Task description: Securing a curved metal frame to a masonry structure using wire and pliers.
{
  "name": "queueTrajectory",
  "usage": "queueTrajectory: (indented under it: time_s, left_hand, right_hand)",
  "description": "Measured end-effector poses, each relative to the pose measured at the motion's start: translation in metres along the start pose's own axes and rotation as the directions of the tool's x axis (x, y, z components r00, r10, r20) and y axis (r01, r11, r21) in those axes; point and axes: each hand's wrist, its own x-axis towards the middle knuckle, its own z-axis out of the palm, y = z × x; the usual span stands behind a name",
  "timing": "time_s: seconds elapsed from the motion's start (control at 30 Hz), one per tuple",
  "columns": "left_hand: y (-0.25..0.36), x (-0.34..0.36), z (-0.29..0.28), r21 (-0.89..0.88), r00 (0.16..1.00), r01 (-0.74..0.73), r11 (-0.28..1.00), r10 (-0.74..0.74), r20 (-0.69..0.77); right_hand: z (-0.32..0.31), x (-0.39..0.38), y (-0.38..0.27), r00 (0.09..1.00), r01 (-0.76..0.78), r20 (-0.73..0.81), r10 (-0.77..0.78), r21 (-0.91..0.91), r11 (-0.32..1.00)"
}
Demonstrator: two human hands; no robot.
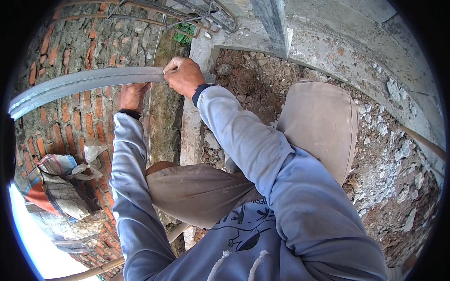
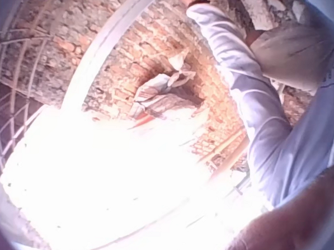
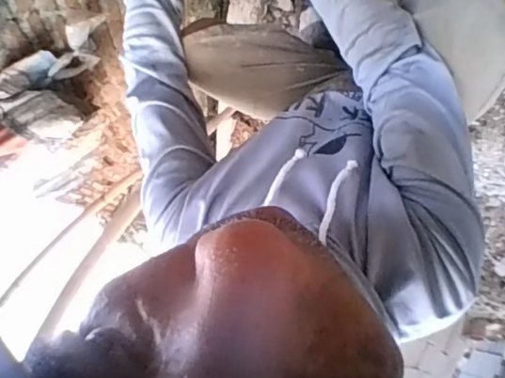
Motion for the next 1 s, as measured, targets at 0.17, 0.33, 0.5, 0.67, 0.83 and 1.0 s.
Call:
queueTrajectory:
  time_s: [0.17,0.33,0.5,0.67,0.83,1.0]
  left_hand:
    - [0.005,-0.003,0.000,0.127,0.992,0.108,0.986,-0.115,0.047]
    - [0.006,-0.012,-0.001,0.263,0.997,0.060,0.963,-0.072,0.036]
    - [0.006,-0.024,-0.013,0.366,0.978,0.190,0.911,-0.208,0.009]
    - [-0.004,-0.028,-0.026,0.329,0.875,0.307,0.893,-0.401,0.272]
    - [-0.018,-0.028,-0.028,0.279,0.813,0.270,0.922,-0.374,0.447]
    - [-0.017,-0.034,-0.034,0.179,0.803,0.354,0.918,-0.396,0.446]
  right_hand:
    - [0.005,-0.004,0.001,0.999,-0.036,0.009,0.036,0.069,0.997]
    - [0.007,-0.006,-0.001,0.989,-0.145,0.026,0.143,0.124,0.982]
    - [0.010,-0.009,-0.003,0.988,-0.154,0.034,0.151,0.152,0.976]
    - [0.017,-0.012,0.000,0.992,-0.123,-0.017,0.126,0.126,0.984]
    - [0.025,-0.013,0.005,0.991,-0.081,-0.094,0.099,0.177,0.981]
    - [0.030,-0.016,0.005,0.990,-0.055,-0.122,0.075,0.161,0.985]
